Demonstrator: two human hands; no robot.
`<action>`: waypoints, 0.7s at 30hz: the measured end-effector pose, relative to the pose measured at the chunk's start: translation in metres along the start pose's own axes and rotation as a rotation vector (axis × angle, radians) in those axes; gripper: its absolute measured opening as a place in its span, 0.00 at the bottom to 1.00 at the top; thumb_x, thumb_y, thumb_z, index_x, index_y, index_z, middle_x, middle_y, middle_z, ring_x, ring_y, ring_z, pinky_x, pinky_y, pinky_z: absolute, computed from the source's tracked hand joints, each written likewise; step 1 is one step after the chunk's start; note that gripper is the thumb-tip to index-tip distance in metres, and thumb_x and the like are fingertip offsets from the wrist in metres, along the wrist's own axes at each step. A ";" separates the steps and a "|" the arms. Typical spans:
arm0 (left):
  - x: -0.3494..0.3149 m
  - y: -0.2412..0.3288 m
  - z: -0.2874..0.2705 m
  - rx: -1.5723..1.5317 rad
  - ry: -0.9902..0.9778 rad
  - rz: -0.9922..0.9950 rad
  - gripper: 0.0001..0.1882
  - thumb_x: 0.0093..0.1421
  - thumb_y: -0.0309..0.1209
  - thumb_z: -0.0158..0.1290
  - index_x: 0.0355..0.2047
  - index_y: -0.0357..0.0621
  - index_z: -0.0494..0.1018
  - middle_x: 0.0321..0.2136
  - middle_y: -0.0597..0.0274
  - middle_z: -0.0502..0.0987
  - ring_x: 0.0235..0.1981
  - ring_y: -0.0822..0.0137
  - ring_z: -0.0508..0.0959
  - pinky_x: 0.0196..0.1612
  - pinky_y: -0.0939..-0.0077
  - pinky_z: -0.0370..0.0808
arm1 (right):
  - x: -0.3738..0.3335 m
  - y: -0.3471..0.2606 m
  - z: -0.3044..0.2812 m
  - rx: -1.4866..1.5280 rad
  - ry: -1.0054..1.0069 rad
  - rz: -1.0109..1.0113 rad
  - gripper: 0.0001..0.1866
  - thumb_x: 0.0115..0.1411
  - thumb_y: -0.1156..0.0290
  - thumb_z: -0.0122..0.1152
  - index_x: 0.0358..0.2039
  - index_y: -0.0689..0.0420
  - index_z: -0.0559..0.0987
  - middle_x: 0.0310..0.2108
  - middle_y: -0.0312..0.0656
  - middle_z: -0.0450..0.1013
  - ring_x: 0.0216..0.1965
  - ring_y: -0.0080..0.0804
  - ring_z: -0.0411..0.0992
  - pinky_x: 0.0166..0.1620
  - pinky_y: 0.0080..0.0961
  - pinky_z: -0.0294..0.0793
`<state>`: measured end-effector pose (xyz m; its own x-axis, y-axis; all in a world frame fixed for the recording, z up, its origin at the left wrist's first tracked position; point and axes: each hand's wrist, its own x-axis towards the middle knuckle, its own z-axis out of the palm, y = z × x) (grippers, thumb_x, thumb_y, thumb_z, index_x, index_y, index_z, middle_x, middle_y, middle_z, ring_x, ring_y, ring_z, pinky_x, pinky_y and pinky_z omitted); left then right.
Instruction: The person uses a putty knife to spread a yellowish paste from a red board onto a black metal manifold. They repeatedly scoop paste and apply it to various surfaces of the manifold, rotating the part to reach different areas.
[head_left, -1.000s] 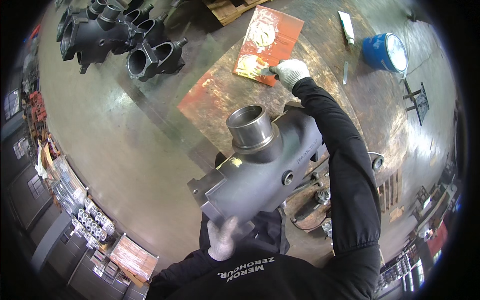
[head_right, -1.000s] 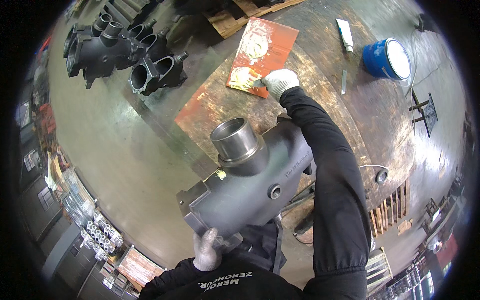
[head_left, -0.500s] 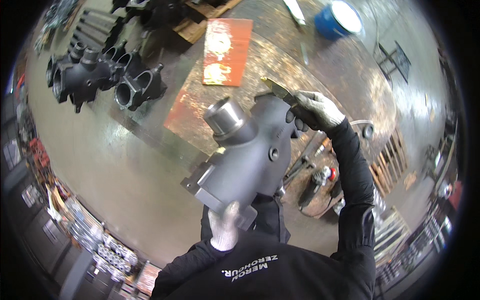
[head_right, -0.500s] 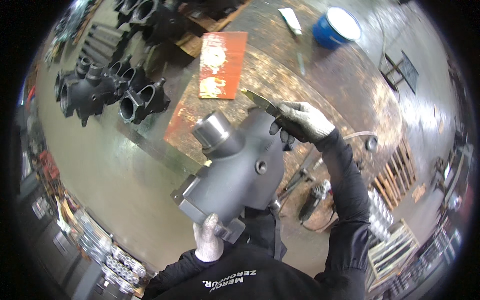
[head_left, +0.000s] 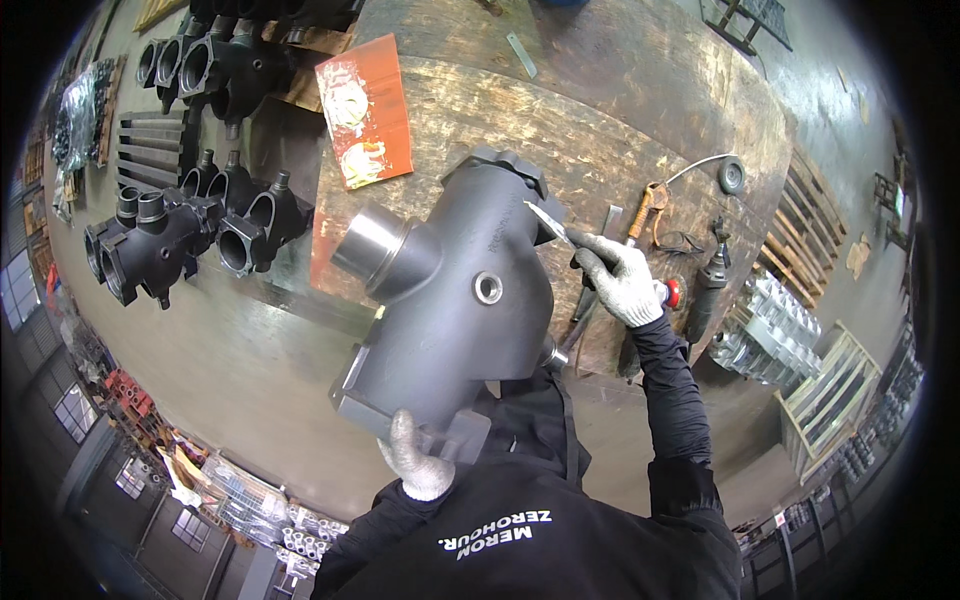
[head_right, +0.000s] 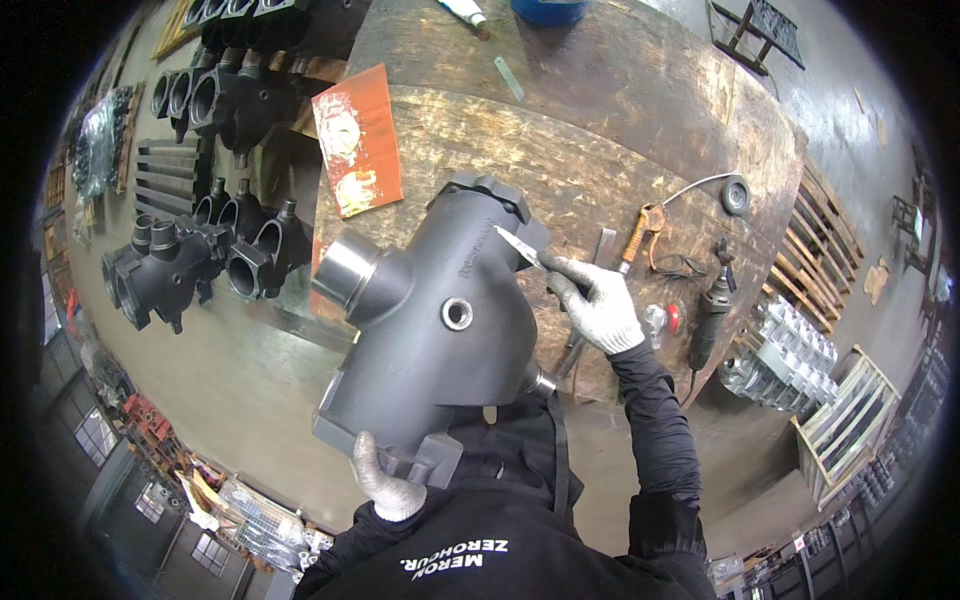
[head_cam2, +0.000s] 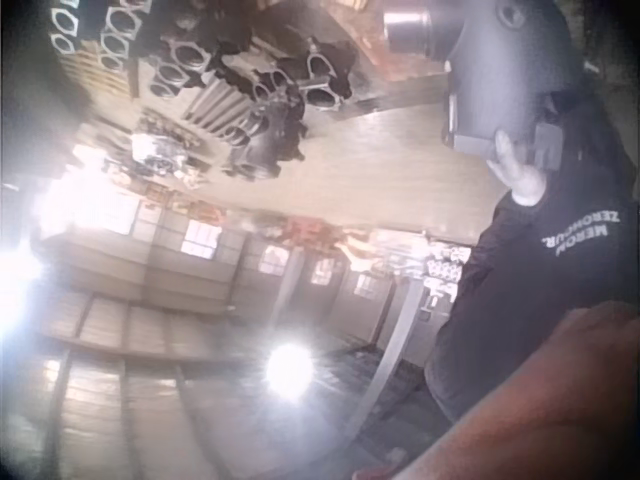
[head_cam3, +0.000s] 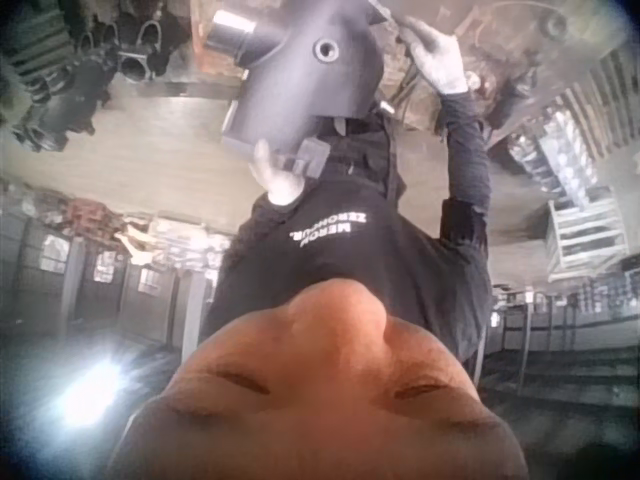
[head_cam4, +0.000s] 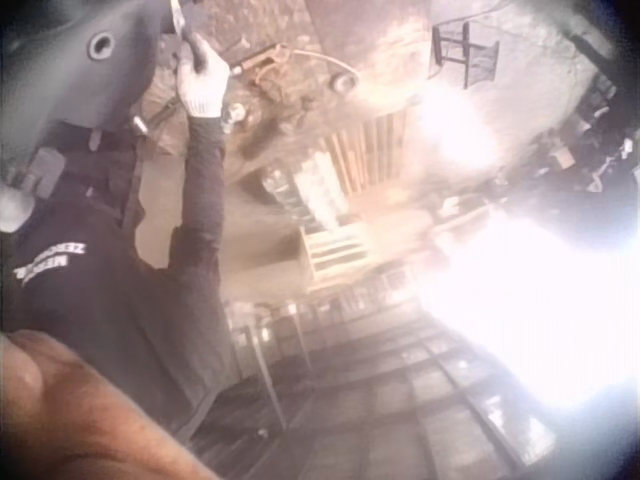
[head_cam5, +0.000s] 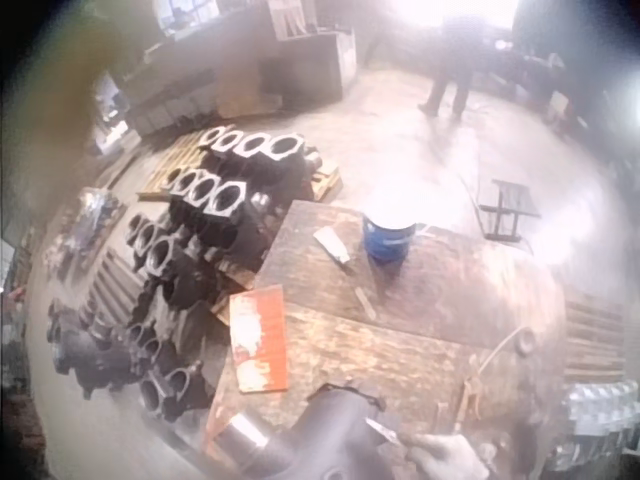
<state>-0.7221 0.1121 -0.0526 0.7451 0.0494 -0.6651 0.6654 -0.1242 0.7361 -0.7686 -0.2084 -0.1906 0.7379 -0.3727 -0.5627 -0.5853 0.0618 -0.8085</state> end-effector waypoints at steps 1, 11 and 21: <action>0.004 -0.004 -0.005 0.120 -0.048 0.087 0.31 0.65 0.36 0.56 0.67 0.44 0.62 0.58 0.50 0.72 0.59 0.52 0.76 0.56 0.48 0.79 | 0.000 0.005 -0.001 0.006 0.016 -0.010 0.18 0.71 0.71 0.62 0.59 0.57 0.82 0.34 0.36 0.82 0.31 0.17 0.74 0.37 0.20 0.77; -0.006 -0.009 -0.023 -0.019 0.297 -0.255 0.32 0.65 0.54 0.53 0.62 0.47 0.70 0.56 0.58 0.75 0.56 0.57 0.76 0.59 0.55 0.72 | -0.003 0.031 -0.001 -0.017 -0.049 -0.108 0.19 0.67 0.81 0.58 0.58 0.60 0.82 0.35 0.39 0.81 0.32 0.21 0.75 0.38 0.22 0.76; -0.004 -0.002 -0.017 -0.141 0.286 -0.300 0.36 0.60 0.57 0.57 0.61 0.48 0.71 0.55 0.60 0.75 0.56 0.57 0.75 0.56 0.55 0.74 | 0.006 0.047 0.038 -0.248 0.167 -0.159 0.18 0.65 0.70 0.67 0.55 0.49 0.85 0.35 0.46 0.80 0.33 0.42 0.80 0.39 0.32 0.78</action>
<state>-0.7255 0.1285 -0.0492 0.4875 0.3378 -0.8051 0.8391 0.0735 0.5389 -0.7788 -0.1724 -0.2392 0.7732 -0.5077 -0.3801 -0.5462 -0.2285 -0.8059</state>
